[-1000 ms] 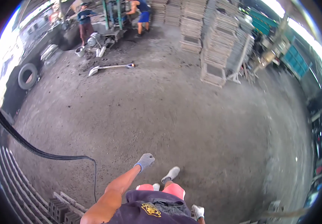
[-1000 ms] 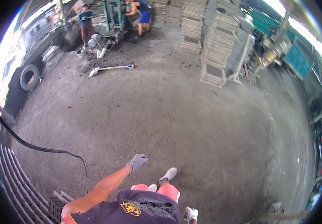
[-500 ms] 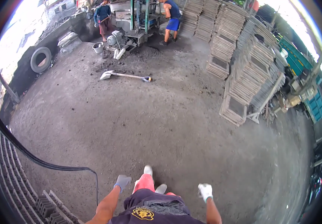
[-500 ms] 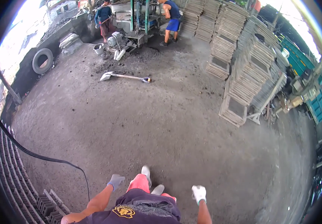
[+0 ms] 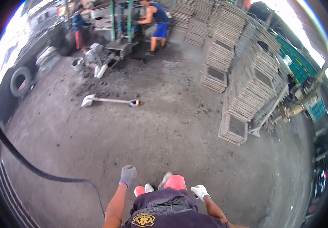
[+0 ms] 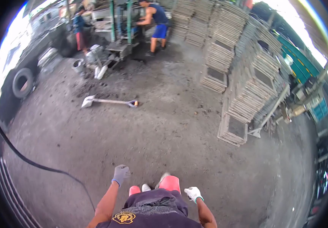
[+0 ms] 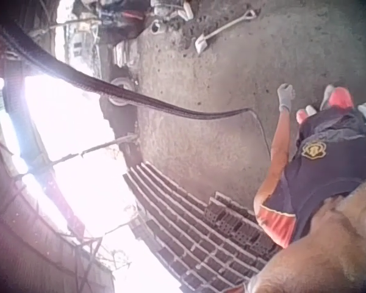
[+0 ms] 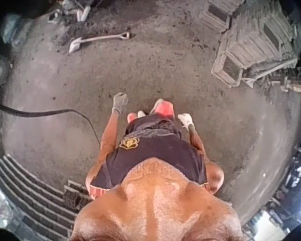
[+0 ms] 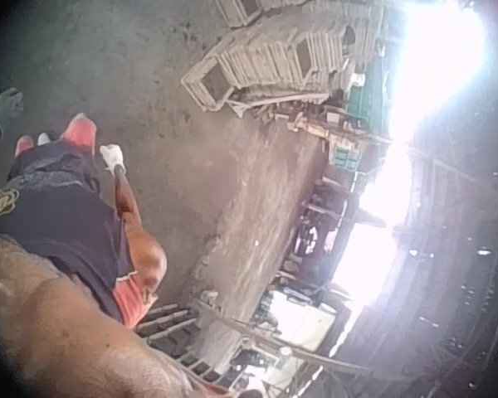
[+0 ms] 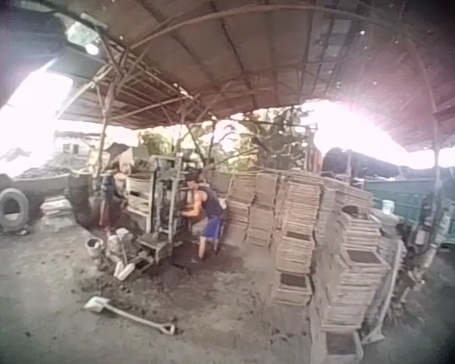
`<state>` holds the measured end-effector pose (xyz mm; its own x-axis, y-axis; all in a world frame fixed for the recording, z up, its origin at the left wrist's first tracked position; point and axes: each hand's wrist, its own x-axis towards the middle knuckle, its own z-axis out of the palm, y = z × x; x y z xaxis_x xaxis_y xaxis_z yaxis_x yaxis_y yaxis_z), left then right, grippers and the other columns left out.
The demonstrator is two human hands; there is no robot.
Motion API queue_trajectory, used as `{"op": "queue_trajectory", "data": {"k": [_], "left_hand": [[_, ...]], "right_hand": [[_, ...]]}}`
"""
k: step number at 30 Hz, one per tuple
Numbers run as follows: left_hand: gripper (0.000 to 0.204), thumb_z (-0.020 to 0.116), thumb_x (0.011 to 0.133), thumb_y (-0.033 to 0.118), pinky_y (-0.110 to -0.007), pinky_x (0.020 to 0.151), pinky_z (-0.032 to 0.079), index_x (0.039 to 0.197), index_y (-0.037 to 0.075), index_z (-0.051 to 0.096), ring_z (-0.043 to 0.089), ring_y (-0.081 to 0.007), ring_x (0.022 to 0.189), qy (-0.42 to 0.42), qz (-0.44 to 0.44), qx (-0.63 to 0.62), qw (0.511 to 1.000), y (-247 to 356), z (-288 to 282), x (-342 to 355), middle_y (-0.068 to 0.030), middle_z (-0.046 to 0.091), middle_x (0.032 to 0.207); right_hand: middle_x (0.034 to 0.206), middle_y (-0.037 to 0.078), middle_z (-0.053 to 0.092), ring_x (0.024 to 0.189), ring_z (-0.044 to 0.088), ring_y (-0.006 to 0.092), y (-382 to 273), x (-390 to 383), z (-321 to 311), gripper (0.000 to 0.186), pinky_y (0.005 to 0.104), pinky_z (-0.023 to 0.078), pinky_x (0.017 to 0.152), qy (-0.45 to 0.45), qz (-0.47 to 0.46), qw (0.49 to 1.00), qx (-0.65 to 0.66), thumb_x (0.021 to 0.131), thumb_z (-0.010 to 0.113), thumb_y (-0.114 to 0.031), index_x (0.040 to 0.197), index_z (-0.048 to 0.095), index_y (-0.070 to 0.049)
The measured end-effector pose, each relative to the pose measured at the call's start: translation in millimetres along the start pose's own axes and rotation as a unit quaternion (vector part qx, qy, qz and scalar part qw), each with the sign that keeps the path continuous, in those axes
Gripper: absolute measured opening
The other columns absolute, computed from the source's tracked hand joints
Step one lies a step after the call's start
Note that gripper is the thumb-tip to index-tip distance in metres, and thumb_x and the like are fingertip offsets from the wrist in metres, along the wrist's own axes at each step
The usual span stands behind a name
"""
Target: Operating a block-making machine, stacking finished concrete blocks, and shoveling concrete mixture.
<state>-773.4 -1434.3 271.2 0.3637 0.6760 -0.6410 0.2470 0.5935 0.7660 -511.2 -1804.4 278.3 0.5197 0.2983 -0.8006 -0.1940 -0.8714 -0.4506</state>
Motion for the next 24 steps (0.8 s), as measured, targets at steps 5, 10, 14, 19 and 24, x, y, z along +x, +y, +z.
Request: {"op": "queue_trajectory", "data": {"k": [5, 10, 14, 19, 24], "left_hand": [[0.005, 0.06, 0.08, 0.007, -0.027, 0.042, 0.043, 0.076, 0.006, 0.059, 0.055, -0.0139, 0.049, 0.025, 0.024, 0.008, 0.999, 79.9, -3.4, 130.8, -0.0031, 0.056, 0.062], [0.006, 0.063, 0.079, 0.01, -0.03, 0.041, 0.047, 0.079, 0.004, 0.061, 0.059, -0.018, 0.049, 0.049, 0.0, 0.145, 0.988, 33.8, -48.2, 202.4, -0.0066, 0.06, 0.063], [0.009, 0.064, 0.077, 0.01, -0.04, 0.048, 0.055, 0.079, 0.002, 0.061, 0.063, -0.024, 0.053, 0.075, -0.09, 0.055, 0.992, 89.1, 0.9, 185.1, -0.0115, 0.062, 0.066], [0.013, 0.061, 0.079, 0.012, -0.044, 0.052, 0.056, 0.084, 0.001, 0.06, 0.065, -0.0302, 0.059, 0.022, -0.138, 0.08, 0.987, 136.5, 35.5, 305.7, -0.0161, 0.063, 0.072], [0.009, 0.059, 0.08, 0.012, -0.042, 0.051, 0.054, 0.084, 0.004, 0.058, 0.063, -0.0305, 0.056, -0.06, -0.16, -0.054, 0.984, 129.4, 31.1, 422.6, -0.0154, 0.063, 0.074]], "right_hand": [[0.062, 0.008, 0.061, 0.052, 0.059, 0.0178, -63.4, 82.9, -5.6, 0.029, 0.0338, 0.052, 0.049, -0.013, 0.022, 0.999, 0.036, 0.078, 0.063, -0.029, 0.075, 0.066, -0.001], [0.059, 0.01, 0.061, 0.051, 0.06, 0.0194, -160.3, 157.4, -22.1, 0.032, 0.0367, 0.052, 0.05, -0.011, 0.033, 0.999, 0.036, 0.076, 0.06, -0.029, 0.068, 0.065, 0.001], [0.061, 0.012, 0.061, 0.054, 0.062, 0.0227, -261.1, 205.7, -60.1, 0.031, 0.0364, 0.052, 0.053, 0.012, -0.044, 0.999, -0.024, 0.078, 0.059, -0.031, 0.076, 0.067, -0.001], [0.064, 0.01, 0.063, 0.056, 0.062, 0.0194, -365.9, 277.6, -122.2, 0.039, 0.0352, 0.05, 0.055, 0.126, -0.2, 0.971, -0.024, 0.083, 0.063, -0.04, 0.09, 0.068, -0.001], [0.064, 0.008, 0.063, 0.055, 0.059, 0.0149, -360.5, 261.3, -106.1, 0.037, 0.0317, 0.05, 0.048, 0.118, -0.071, 0.976, 0.166, 0.083, 0.064, -0.032, 0.098, 0.067, 0.001]]}}
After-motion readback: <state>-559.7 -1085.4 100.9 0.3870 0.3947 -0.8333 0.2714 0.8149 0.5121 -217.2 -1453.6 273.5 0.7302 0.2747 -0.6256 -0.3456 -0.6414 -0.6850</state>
